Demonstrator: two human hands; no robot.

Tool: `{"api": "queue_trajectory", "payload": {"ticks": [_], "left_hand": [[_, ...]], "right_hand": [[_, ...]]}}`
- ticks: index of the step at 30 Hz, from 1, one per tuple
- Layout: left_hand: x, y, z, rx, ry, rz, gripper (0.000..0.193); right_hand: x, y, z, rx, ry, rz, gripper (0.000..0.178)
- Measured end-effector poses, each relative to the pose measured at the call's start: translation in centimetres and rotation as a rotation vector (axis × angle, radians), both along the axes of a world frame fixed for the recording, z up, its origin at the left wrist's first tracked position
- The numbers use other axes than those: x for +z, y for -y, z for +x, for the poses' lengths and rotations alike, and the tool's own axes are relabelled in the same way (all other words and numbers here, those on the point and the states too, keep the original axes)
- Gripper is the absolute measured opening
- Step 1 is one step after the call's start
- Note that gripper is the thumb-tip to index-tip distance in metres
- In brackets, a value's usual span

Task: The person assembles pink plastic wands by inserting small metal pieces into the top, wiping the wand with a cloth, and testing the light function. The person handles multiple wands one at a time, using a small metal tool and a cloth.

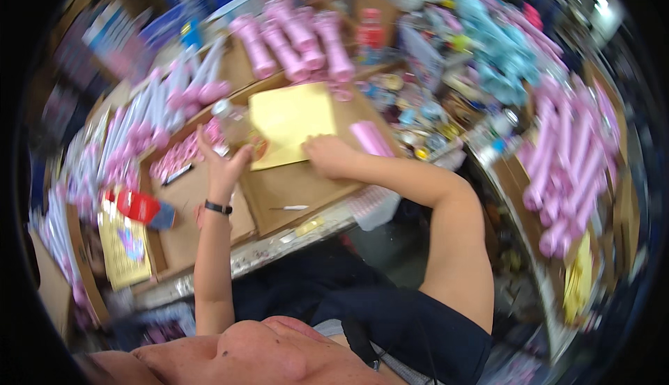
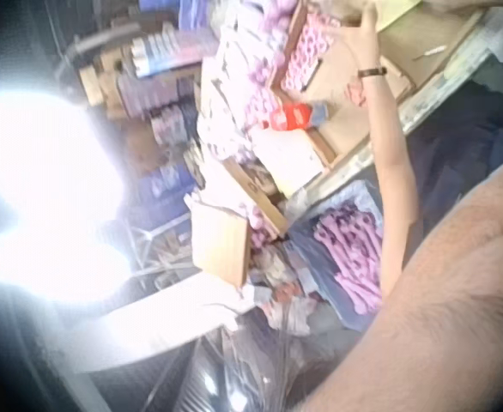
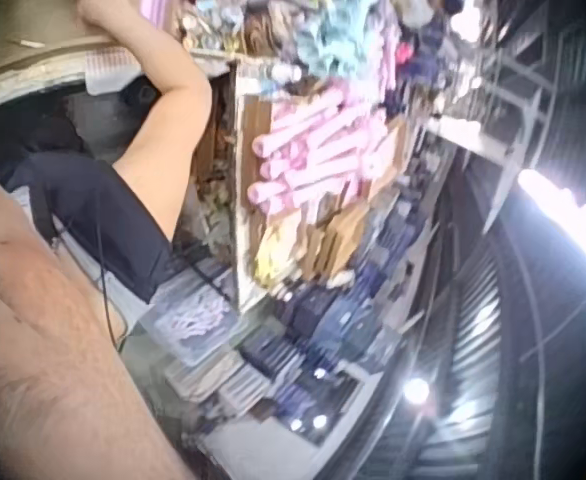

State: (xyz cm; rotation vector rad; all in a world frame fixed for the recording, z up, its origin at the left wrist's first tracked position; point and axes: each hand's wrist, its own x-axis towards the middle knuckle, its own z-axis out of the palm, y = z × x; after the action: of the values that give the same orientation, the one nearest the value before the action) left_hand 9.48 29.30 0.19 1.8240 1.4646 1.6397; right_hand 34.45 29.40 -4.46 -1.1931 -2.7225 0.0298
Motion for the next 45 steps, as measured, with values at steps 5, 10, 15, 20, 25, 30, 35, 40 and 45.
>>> {"api": "queue_trajectory", "payload": {"ticks": [5,10,15,20,25,30,35,40,45], "left_hand": [[-0.6,-5.9,2.7,-0.145,0.274,-0.049,0.089],[-0.9,-6.1,1.5,-0.101,0.111,-0.063,0.069],[-0.7,-6.2,1.5,-0.064,-0.068,-0.064,0.06],[-0.5,-5.9,0.5,-0.069,-0.117,-0.1,0.073],[-0.7,-7.1,-1.0,-0.101,-0.183,-0.217,0.083],[-1.1,-7.3,-1.0,-0.164,-0.162,-0.135,0.077],[-1.7,-7.1,-0.9,-0.127,-0.153,-0.12,0.076],[-3.2,-7.6,-1.6,-0.081,-0.153,-0.085,0.083],[-4.1,-7.9,-3.3,-0.158,-0.046,-0.157,0.083]], "right_hand": [[-0.2,-0.8,0.4,0.025,0.176,0.002,0.013],[1.9,-0.3,4.6,0.094,0.131,0.289,0.01],[0.9,0.5,7.5,-0.032,0.054,0.167,0.022],[-0.2,-2.2,3.4,-0.063,0.298,0.16,0.021],[2.8,-2.6,2.6,-0.018,0.257,0.34,0.009],[12.9,11.3,16.4,-0.207,-0.405,0.551,0.026],[19.8,35.6,39.2,-0.998,-1.417,0.724,0.03],[10.6,54.6,49.2,-1.383,-2.056,1.518,0.032],[3.9,59.0,49.7,-1.862,-1.896,1.806,0.029]]}}
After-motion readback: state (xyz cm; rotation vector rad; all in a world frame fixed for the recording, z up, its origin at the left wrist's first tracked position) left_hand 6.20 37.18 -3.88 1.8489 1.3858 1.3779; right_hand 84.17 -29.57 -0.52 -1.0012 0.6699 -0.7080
